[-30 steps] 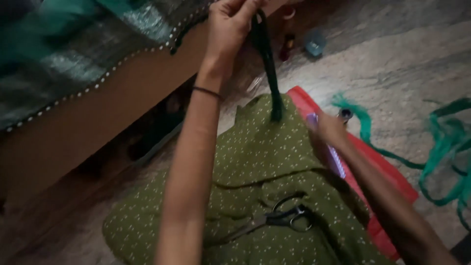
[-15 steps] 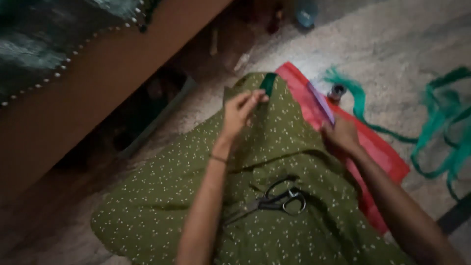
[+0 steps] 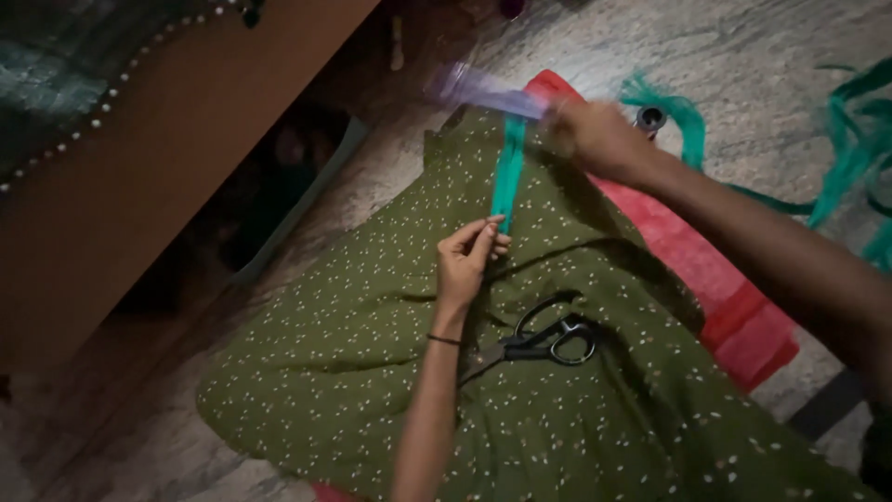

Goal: Decorating a green saree border with pearls and preparing ribbon tassels using a comb and scissors.

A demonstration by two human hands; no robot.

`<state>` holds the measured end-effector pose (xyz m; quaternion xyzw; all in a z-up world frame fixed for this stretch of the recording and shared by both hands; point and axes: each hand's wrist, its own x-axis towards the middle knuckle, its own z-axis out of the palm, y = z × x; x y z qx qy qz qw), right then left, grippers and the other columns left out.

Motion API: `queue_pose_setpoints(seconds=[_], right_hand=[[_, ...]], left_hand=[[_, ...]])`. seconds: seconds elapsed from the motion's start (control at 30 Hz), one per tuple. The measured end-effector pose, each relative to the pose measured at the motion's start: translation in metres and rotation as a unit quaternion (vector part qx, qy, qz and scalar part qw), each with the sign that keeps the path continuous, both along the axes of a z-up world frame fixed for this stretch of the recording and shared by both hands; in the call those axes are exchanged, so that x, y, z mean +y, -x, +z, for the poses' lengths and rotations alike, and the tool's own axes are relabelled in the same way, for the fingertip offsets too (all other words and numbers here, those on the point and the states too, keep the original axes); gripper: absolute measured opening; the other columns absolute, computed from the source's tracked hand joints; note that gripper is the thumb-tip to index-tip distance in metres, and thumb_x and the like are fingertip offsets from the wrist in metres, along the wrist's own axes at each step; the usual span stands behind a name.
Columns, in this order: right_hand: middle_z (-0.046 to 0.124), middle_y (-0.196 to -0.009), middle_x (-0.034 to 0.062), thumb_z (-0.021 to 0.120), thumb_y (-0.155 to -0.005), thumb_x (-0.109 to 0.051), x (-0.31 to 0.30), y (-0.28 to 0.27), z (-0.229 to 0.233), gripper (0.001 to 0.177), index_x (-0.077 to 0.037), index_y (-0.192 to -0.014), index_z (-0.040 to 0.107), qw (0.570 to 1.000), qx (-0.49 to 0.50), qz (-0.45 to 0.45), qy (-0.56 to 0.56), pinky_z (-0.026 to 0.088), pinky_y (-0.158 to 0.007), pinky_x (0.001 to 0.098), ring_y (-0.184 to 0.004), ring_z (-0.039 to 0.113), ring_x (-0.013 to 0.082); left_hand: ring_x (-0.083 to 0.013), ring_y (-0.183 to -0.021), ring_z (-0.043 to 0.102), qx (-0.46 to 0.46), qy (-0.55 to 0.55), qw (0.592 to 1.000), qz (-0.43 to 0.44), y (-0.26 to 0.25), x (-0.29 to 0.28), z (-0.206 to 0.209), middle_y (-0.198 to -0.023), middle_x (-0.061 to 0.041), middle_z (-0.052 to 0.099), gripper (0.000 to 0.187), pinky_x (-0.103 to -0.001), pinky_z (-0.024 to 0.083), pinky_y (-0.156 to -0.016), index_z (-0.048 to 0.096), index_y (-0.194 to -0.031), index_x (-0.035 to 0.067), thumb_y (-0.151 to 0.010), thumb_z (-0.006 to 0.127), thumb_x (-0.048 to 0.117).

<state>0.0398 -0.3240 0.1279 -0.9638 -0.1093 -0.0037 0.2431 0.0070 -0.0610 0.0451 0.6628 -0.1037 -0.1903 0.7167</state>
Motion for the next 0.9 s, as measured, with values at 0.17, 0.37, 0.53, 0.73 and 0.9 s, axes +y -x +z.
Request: queue_pose_setpoints(seconds=[0.17,0.37,0.53,0.73,0.9], right_hand=[[0.069,-0.096,0.0223,0.051,-0.104,-0.017,0.008,0.013,-0.012,0.018,-0.004,-0.114,0.058,0.994,-0.090,-0.043,-0.051,0.056,-0.069,0.0509,-0.087,0.072,0.0391],[0.067,-0.098,0.0239,0.054,-0.109,-0.024,-0.016,-0.013,-0.020,0.018,-0.007,-0.110,0.061,0.998,-0.013,-0.059,0.026,0.055,-0.075,0.0530,-0.092,0.069,0.0422],[0.067,-0.088,0.0240,0.058,-0.089,-0.010,-0.010,0.005,-0.025,0.031,-0.006,-0.119,0.061,0.980,-0.187,0.065,0.008,0.052,-0.064,0.0534,-0.085,0.067,0.0455],[0.067,-0.078,0.0234,0.057,-0.107,-0.025,-0.035,-0.026,-0.043,0.024,-0.004,-0.119,0.059,0.974,-0.027,-0.161,-0.154,0.054,-0.065,0.0522,-0.072,0.069,0.0401],[0.069,-0.096,0.0214,0.055,-0.097,-0.014,0.016,0.022,-0.027,0.026,-0.008,-0.122,0.062,0.985,-0.114,-0.045,-0.118,0.056,-0.072,0.0500,-0.088,0.068,0.0370]], left_hand=[[-0.0072,-0.078,0.069,-0.012,0.005,1.000,0.011,0.007,-0.003,-0.006,-0.093,-0.005,0.077,0.027,-0.022,0.055,-0.071,0.073,-0.123,-0.001,-0.104,0.062,0.014],[-0.0083,-0.075,0.068,-0.001,0.023,0.998,0.057,0.008,0.007,0.000,-0.088,-0.006,0.076,0.028,-0.023,0.055,-0.069,0.073,-0.123,-0.002,-0.106,0.061,0.016],[-0.0087,-0.074,0.066,-0.001,-0.022,0.997,0.070,0.018,0.011,0.001,-0.088,-0.006,0.075,0.031,-0.023,0.053,-0.067,0.072,-0.126,-0.004,-0.105,0.060,0.016],[-0.0093,-0.074,0.068,-0.012,-0.023,0.996,0.086,0.014,0.027,-0.002,-0.085,-0.007,0.075,0.037,-0.025,0.054,-0.067,0.066,-0.135,-0.003,-0.107,0.056,0.019],[-0.0110,-0.081,0.069,-0.021,-0.039,0.995,0.093,0.021,0.027,0.009,-0.093,-0.008,0.076,0.037,-0.026,0.056,-0.073,0.066,-0.134,-0.004,-0.107,0.055,0.020]])
